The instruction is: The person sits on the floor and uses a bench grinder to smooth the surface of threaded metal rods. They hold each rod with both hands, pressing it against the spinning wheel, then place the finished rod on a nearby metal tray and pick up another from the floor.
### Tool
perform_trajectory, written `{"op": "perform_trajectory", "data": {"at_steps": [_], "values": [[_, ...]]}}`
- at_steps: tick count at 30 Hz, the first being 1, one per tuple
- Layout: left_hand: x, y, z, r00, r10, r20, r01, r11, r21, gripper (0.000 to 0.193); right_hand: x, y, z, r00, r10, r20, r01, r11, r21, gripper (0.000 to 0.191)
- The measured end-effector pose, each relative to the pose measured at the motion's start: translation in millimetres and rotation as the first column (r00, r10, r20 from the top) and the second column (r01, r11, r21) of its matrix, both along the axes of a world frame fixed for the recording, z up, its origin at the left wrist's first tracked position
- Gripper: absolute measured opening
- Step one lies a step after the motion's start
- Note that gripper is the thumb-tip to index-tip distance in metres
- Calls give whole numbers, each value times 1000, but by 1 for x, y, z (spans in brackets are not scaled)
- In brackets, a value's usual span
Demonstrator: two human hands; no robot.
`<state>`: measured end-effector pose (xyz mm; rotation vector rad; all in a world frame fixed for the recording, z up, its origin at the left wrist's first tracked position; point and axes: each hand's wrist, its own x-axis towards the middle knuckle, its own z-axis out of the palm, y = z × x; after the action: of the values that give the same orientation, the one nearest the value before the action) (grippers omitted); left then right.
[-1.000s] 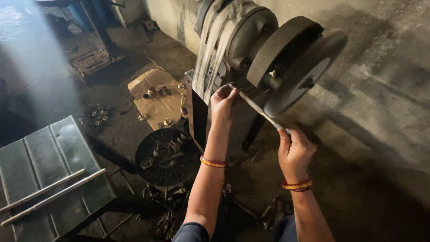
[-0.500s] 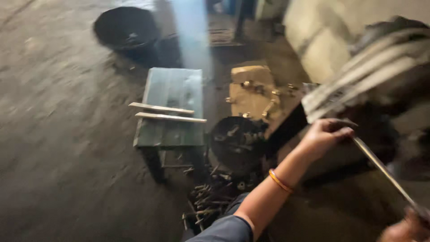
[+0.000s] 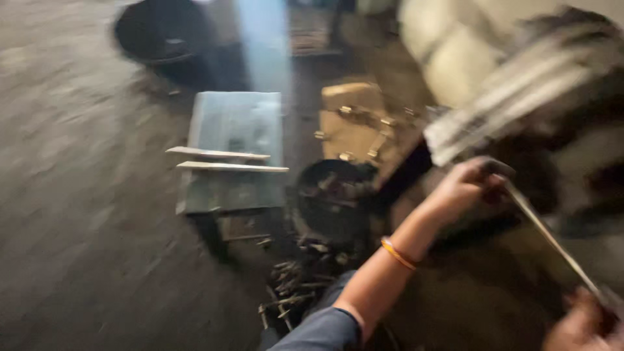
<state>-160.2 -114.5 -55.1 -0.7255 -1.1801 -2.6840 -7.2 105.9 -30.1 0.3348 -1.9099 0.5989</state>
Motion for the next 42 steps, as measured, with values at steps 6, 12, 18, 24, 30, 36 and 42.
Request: {"op": "perform_trajectory", "data": {"at_steps": [6,12,18,24,30,36,42], "values": [[1,11,2,991,132,-21,-134,981,-141,9,21,30,-11,990,-139,-33,142,980,142,14],[-4,5,5,961,271,51,-255,943,-213,8,17,3,5,992,-116,39,116,993,8,18],[-11,-7,8,916,363,171,-322,919,-228,8,2,-30,33,997,-52,55,53,998,-16,19],[-13,-13,11,955,234,183,-222,971,-85,13,0,-34,37,993,-37,110,44,997,-61,20],[2,-1,17,977,206,54,-196,969,-153,13,17,-8,28,997,-26,69,24,999,22,19],[16,6,28,991,114,71,-99,977,-187,12,26,12,21,998,-16,67,11,996,85,23],[20,18,28,996,72,61,-58,977,-207,7,35,24,20,999,-30,12,28,989,147,27]]}}
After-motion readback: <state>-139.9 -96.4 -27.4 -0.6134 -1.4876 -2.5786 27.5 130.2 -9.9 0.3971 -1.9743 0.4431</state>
